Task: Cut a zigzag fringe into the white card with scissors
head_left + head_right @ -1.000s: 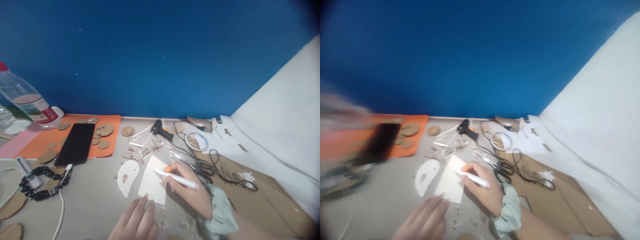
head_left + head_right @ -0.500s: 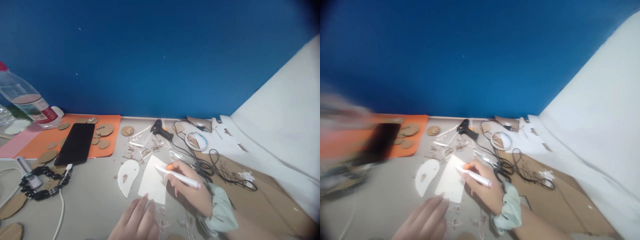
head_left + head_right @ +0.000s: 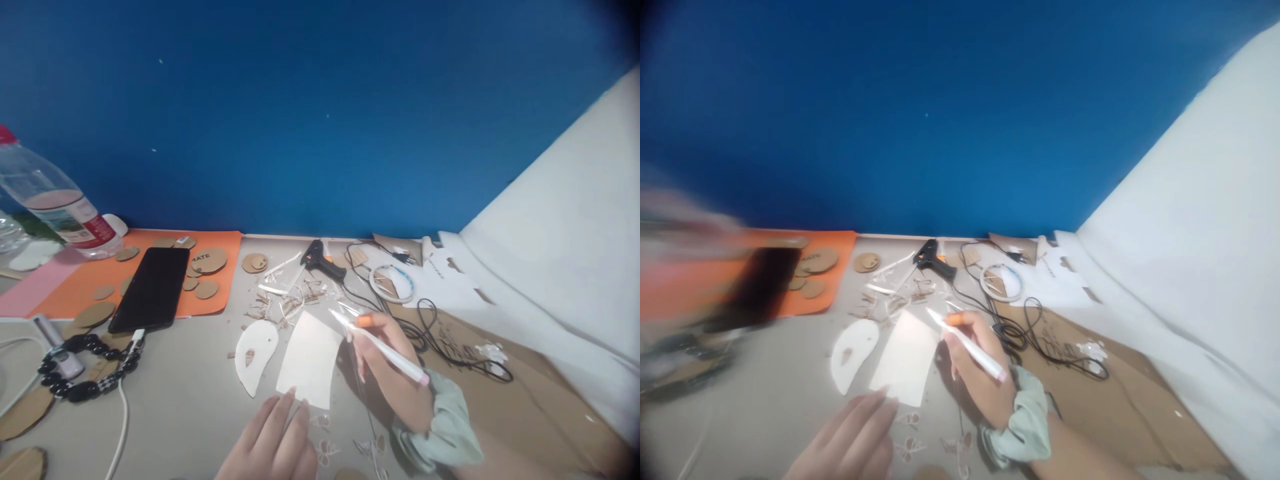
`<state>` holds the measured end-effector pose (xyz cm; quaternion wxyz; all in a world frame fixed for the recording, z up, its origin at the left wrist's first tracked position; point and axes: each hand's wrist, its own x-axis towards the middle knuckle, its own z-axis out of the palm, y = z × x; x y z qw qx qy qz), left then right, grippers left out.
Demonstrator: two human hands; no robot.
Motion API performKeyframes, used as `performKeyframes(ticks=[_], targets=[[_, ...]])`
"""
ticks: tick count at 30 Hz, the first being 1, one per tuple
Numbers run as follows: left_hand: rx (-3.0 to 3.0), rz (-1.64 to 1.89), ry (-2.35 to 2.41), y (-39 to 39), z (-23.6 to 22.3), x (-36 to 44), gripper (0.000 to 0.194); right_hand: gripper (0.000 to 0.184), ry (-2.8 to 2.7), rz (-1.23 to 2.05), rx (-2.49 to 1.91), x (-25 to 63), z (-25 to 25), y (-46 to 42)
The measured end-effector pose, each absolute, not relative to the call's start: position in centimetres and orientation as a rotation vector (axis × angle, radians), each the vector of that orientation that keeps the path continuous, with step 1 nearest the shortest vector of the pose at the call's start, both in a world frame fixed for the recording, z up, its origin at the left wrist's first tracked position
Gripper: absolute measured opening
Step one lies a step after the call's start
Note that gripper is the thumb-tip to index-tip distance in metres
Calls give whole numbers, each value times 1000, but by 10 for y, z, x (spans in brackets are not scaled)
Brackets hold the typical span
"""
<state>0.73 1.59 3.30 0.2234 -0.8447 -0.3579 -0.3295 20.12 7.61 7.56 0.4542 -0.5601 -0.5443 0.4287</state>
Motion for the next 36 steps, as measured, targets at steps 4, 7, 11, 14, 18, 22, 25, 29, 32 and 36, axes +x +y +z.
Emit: performKeyframes(ticks=[4,7,11,14,18,22,25,29,32,36], targets=[[-2343,-937,-980,16,36,8,37,20,-1326,1022,-1304,202,74,74],[-2295,-1122,-949,15,35,10,40,21,-1305,1098,-1250,202,73,73],[-2415,-1233,-1008,13,34,8,39,21,-1319,1054,-1317,202,76,70],[-2643,-1124,-1098,15,41,0,37,18,-1377,999,-1339,202,78,69],[-2826,-1046,-1171,19,56,-11,26,22,-1269,1306,-1160,206,75,80],[-2831,-1059,-1386,21,58,-13,29,32,-1107,1817,-887,214,73,92],[-2851,-973,-1475,20,52,-12,30,30,-1134,1961,-831,217,72,91],[-2880,-986,-1475,19,51,-11,32,27,-1151,2067,-799,214,70,86],[-2916,-1015,-1444,21,54,-10,32,27,-1161,2096,-788,212,68,84],[-2959,-961,-1421,22,50,-11,33,29,-1263,2115,-783,212,70,83]])
